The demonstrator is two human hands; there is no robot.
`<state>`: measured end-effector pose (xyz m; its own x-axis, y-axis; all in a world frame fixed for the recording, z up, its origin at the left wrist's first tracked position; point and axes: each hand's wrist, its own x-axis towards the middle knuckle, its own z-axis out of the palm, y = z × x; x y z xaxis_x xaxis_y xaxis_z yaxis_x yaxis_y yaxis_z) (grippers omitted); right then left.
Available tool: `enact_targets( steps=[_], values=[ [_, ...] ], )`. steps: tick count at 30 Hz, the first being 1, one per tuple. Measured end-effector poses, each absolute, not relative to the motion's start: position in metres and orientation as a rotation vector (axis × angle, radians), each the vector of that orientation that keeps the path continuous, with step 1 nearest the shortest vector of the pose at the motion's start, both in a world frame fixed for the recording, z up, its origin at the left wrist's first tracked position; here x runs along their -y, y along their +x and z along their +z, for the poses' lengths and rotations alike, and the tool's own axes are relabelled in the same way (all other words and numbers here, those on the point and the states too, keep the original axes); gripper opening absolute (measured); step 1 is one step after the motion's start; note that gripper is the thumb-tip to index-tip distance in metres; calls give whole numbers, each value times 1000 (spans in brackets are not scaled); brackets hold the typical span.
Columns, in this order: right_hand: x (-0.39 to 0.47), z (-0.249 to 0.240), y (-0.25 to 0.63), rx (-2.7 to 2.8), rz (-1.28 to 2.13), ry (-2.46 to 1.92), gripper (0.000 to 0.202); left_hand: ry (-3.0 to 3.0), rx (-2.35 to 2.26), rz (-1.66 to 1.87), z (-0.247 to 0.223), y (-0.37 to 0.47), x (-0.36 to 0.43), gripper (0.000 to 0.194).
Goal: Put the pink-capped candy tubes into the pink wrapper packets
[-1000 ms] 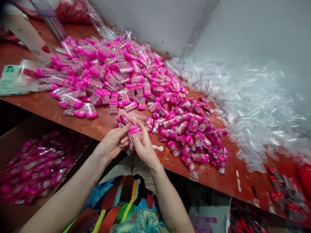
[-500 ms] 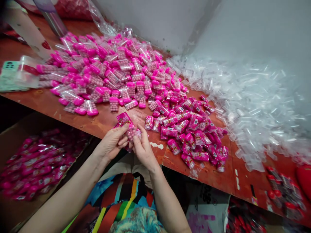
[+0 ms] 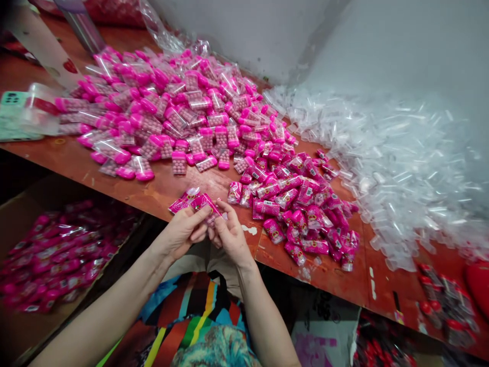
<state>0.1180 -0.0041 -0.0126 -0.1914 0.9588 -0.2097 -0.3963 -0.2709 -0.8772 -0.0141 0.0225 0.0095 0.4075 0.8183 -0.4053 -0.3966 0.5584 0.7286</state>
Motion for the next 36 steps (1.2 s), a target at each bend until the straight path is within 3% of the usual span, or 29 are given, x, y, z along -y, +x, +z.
enact_targets(
  steps=[10,16,20,25,33,36],
  values=[
    [3,-12,132,823,1547,-995,33,687,-874,853,14,-3,-22,29],
    [-20,13,180,635,1114,-1031,37,768,-1113,1054,10,-24,-24,31],
    [-16,-6,162,1190,941,-1516,34,853,-1231,909,-4,-19,-15,31],
    [-9,-25,132,1733,445,-2036,26,961,-1339,754,-13,-8,-11,35],
    [-18,-16,128,1926,476,-1989,27,954,-1338,798,-21,-12,-11,35],
    [-20,-18,126,1934,514,-1977,24,950,-1354,870,-23,-12,-8,44]
  ],
)
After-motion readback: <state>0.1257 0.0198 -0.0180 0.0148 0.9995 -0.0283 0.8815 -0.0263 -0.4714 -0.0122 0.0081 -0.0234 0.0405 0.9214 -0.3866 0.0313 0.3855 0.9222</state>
